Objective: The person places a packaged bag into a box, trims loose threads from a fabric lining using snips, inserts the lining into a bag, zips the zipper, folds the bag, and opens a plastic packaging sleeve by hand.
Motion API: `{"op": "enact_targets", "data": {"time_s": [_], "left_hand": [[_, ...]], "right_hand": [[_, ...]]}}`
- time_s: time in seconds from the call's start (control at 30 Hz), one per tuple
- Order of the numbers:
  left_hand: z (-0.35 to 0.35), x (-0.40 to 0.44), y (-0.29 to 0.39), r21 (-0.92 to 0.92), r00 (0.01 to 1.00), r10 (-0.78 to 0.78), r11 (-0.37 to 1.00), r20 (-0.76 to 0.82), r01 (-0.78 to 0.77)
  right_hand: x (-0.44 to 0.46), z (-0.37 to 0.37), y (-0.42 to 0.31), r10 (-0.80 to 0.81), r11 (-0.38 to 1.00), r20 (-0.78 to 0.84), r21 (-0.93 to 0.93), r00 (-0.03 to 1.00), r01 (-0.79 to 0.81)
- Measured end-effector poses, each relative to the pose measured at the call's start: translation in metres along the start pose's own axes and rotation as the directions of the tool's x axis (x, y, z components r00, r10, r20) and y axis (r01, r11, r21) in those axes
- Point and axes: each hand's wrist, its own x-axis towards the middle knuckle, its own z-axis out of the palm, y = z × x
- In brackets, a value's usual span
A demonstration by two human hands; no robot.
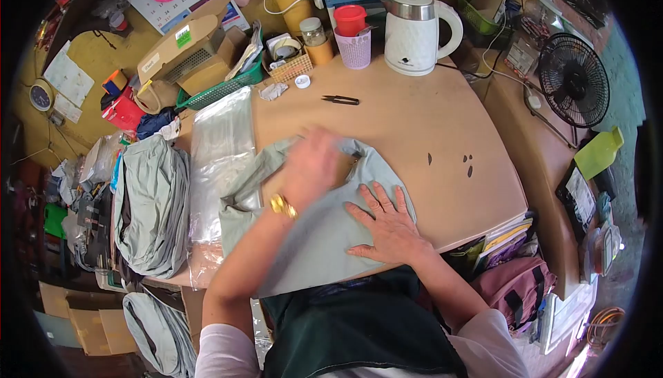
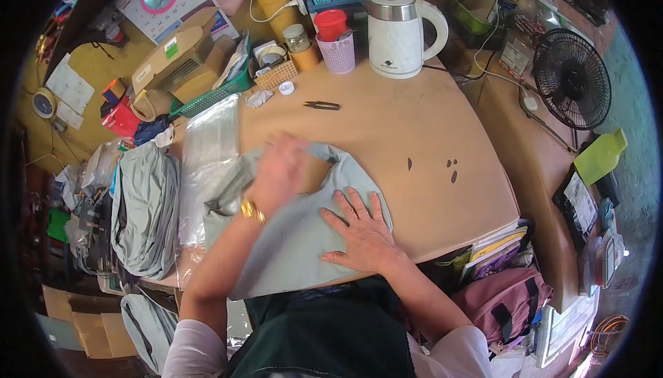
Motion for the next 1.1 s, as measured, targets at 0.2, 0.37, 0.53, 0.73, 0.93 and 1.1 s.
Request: {"op": "enact_targets", "data": {"time_s": [0.2,0.37,0.53,0.73,0.93,1.1], "left_hand": [[0.054,-0.052,0.03,-0.242,1.0,0.009,0.97,0.03,-0.002],[0.075,-0.035,0.026,-0.296,0.929,-0.37,0.884,0.028,0.361],[0.088,-0.039,0.02,-0.361,0.849,-0.526,0.8,-0.04,0.479],[0.089,-0.031,0.026,-0.182,0.912,-0.411,0.897,-0.013,0.402],[0.097,-0.034,0.028,-0.163,0.904,-0.42,0.9,-0.081,0.404],[0.111,-0.026,0.016,-0.322,0.862,-0.501,0.831,-0.078,0.454]], "right_hand": [[0.0,-0.001,0.001,0.023,0.997,0.061,-0.071,0.998,-0.019],[0.003,-0.021,0.014,-0.032,0.998,-0.05,0.048,0.998,0.034],[0.059,-0.043,0.054,0.369,0.921,-0.407,0.285,0.836,-0.267],[0.084,-0.031,0.082,0.396,0.905,-0.138,0.229,0.908,-0.36],[0.063,-0.036,0.058,0.302,0.953,-0.342,0.089,0.89,-0.289],[0.009,-0.021,-0.023,0.052,0.995,-0.221,-0.075,0.974,-0.07]]}}
